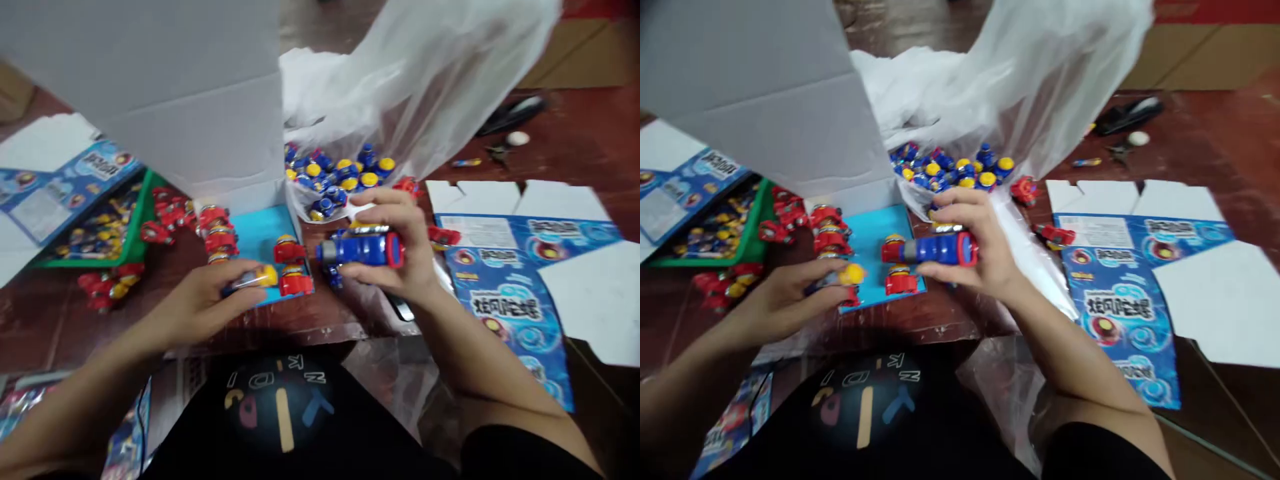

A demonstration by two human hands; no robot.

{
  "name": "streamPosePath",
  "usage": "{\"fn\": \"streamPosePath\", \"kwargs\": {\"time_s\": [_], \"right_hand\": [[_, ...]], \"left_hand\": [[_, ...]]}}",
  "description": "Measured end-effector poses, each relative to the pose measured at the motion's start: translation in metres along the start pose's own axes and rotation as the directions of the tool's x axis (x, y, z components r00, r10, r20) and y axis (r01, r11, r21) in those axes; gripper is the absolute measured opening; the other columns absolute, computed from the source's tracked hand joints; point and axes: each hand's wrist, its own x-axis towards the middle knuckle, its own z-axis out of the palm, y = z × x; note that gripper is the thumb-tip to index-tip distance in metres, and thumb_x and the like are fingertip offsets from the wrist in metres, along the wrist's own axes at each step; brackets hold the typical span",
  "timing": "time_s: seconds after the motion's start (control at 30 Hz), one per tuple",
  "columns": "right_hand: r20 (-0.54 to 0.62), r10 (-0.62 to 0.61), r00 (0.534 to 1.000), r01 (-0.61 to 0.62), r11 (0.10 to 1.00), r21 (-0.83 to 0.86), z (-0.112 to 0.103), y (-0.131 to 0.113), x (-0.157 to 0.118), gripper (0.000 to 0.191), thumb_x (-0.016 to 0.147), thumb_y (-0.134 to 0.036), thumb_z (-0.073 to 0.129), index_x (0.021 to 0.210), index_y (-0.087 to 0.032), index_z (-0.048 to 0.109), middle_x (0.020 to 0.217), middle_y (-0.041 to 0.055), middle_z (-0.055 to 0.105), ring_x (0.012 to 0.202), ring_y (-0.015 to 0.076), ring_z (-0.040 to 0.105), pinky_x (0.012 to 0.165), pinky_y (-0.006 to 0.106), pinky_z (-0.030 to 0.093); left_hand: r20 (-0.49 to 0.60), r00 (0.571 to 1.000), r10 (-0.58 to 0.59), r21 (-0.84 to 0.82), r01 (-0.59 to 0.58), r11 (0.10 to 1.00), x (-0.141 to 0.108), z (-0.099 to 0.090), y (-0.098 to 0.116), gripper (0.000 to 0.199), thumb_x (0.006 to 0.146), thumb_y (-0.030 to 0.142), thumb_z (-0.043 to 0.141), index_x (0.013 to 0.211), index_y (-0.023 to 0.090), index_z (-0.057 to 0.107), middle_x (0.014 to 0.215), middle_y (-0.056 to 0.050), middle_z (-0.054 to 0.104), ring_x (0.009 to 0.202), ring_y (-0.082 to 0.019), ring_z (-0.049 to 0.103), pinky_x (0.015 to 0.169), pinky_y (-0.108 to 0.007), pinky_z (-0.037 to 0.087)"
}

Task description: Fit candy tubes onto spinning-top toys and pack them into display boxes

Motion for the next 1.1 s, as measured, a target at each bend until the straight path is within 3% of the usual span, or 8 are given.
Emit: {"fn": "streamPosePath", "kwargs": {"time_s": [0.13, 0.27, 0.5, 0.67, 0.77, 0.83, 0.93, 1.1], "right_hand": [[0.106, -0.098, 0.990, 0.065, 0.959, 0.276, 0.052, -0.027, 0.008, 0.053, 0.085, -0.057, 0.084, 0.124, -0.035, 0.055, 0.113, 0.0054, 0.072, 0.108, 0.0284, 0.071, 0.094, 0.052, 0.060], [0.125, -0.044, 0.991, 0.007, 0.960, 0.280, 0.065, -0.034, 0.005, 0.052, 0.083, -0.057, 0.085, 0.119, -0.033, 0.055, 0.107, 0.0043, 0.072, 0.105, 0.0272, 0.072, 0.094, 0.050, 0.059], [0.245, 0.196, 0.950, -0.261, 0.926, 0.272, 0.070, -0.066, 0.008, 0.045, 0.089, -0.045, 0.083, 0.122, -0.031, 0.055, 0.106, 0.0019, 0.067, 0.088, 0.0197, 0.069, 0.075, 0.035, 0.060], [0.173, 0.069, 0.982, -0.101, 0.979, 0.179, 0.044, -0.069, 0.037, 0.050, 0.087, -0.048, 0.086, 0.126, -0.036, 0.057, 0.118, 0.0041, 0.066, 0.106, 0.0267, 0.069, 0.093, 0.046, 0.060], [0.146, 0.038, 0.989, -0.029, 0.997, -0.067, 0.040, -0.049, 0.071, 0.050, 0.092, -0.056, 0.078, 0.132, -0.036, 0.057, 0.129, 0.0073, 0.063, 0.124, 0.0329, 0.064, 0.109, 0.054, 0.053], [0.302, 0.094, 0.949, -0.017, 0.969, -0.248, 0.060, -0.031, 0.094, 0.053, 0.095, -0.057, 0.073, 0.137, -0.030, 0.056, 0.136, 0.0104, 0.060, 0.131, 0.0358, 0.060, 0.112, 0.055, 0.051], [0.560, 0.238, 0.793, 0.038, 0.900, -0.435, 0.108, -0.005, 0.118, 0.054, 0.099, -0.047, 0.069, 0.143, -0.021, 0.052, 0.143, 0.0147, 0.057, 0.122, 0.0347, 0.065, 0.099, 0.049, 0.056], [0.722, 0.297, 0.625, 0.210, 0.827, -0.522, 0.157, 0.013, 0.128, 0.054, 0.098, -0.043, 0.070, 0.143, -0.017, 0.053, 0.141, 0.0181, 0.062, 0.105, 0.0344, 0.071, 0.080, 0.039, 0.054]], "left_hand": [[0.054, 0.999, -0.004, -0.117, 0.010, 0.993, -0.002, 0.003, 0.001, 0.037, 0.106, 0.053, 0.060, 0.119, 0.023, 0.076, 0.094, 0.001, 0.076, 0.080, -0.014, 0.068, 0.070, -0.021, 0.053], [-0.079, 0.978, 0.191, 0.133, -0.180, 0.975, -0.008, 0.007, -0.004, 0.032, 0.108, 0.047, 0.057, 0.121, 0.021, 0.072, 0.095, -0.001, 0.077, 0.078, -0.014, 0.070, 0.071, -0.023, 0.053], [-0.229, 0.775, 0.589, 0.669, -0.314, 0.673, -0.017, 0.029, -0.040, 0.035, 0.110, 0.044, 0.056, 0.126, 0.015, 0.066, 0.098, -0.009, 0.077, 0.082, -0.020, 0.074, 0.071, -0.029, 0.056], [-0.247, 0.869, 0.429, 0.494, -0.267, 0.827, -0.018, -0.013, -0.029, 0.053, 0.107, 0.061, 0.053, 0.142, 0.021, 0.061, 0.121, -0.009, 0.075, 0.106, -0.020, 0.073, 0.090, -0.033, 0.061], [-0.467, 0.810, 0.355, 0.491, -0.096, 0.866, -0.003, -0.048, -0.046, 0.061, 0.108, 0.060, 0.054, 0.152, 0.018, 0.055, 0.143, -0.012, 0.068, 0.128, -0.022, 0.065, 0.113, -0.042, 0.055], [-0.507, 0.800, 0.321, 0.527, -0.007, 0.850, 0.017, -0.057, -0.073, 0.053, 0.111, 0.051, 0.050, 0.148, 0.015, 0.060, 0.148, -0.013, 0.066, 0.136, -0.024, 0.061, 0.122, -0.048, 0.047], [-0.388, 0.876, 0.285, 0.556, -0.024, 0.831, 0.047, -0.047, -0.117, 0.042, 0.110, 0.042, 0.049, 0.132, 0.015, 0.074, 0.143, -0.011, 0.071, 0.135, -0.028, 0.064, 0.123, -0.050, 0.046], [-0.421, 0.868, 0.264, 0.497, -0.023, 0.867, 0.056, -0.026, -0.144, 0.040, 0.110, 0.034, 0.045, 0.126, 0.018, 0.078, 0.135, -0.006, 0.076, 0.132, -0.023, 0.068, 0.122, -0.044, 0.050]]}}
